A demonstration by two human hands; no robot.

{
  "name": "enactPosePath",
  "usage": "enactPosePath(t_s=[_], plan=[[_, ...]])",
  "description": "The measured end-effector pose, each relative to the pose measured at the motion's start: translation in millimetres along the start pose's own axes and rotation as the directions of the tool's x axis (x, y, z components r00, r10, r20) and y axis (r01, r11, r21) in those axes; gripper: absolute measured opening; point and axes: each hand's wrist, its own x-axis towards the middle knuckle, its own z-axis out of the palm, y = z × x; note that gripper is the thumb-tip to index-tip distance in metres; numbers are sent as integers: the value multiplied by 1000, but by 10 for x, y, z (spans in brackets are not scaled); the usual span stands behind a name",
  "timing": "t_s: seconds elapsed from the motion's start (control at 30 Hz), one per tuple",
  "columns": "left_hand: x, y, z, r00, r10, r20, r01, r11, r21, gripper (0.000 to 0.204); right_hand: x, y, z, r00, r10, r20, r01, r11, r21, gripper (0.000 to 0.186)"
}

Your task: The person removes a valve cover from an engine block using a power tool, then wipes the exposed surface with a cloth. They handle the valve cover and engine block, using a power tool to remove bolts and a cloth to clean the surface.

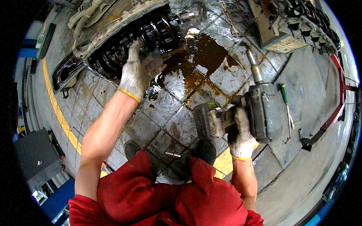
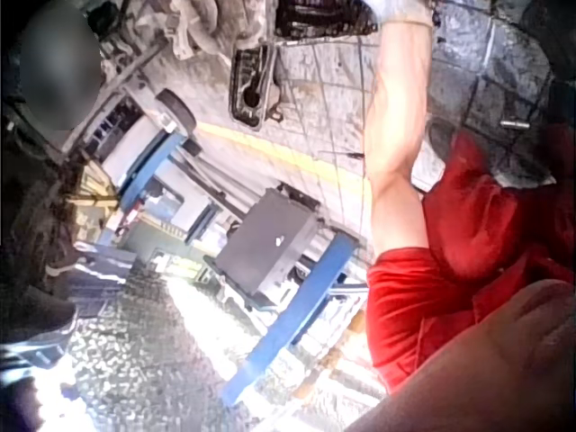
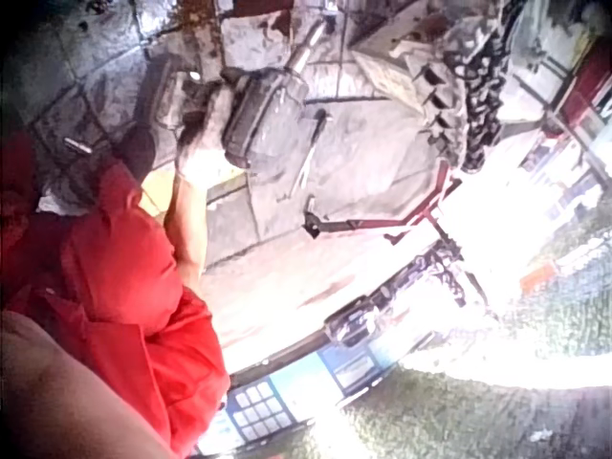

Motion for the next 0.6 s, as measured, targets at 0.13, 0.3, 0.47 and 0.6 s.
enactPosePath(t_s=[0.13,0.3,0.47,0.6], plan=[[-349,-149,-270,996,-19,88,14,999,51,73,40,-104,-205,997,-69,-47,67,997,-39,44],[-626,-178,-831,949,59,311,-165,931,327,51,276,-79,-549,931,-283,-229,256,956,-142,37],[-904,-94,-779,903,44,427,-203,920,335,57,627,-104,-914,803,-499,-326,342,834,-434,28],[-1198,168,-681,913,-18,408,-271,721,638,80,907,-107,-1197,686,-650,-327,315,670,-672,30]])
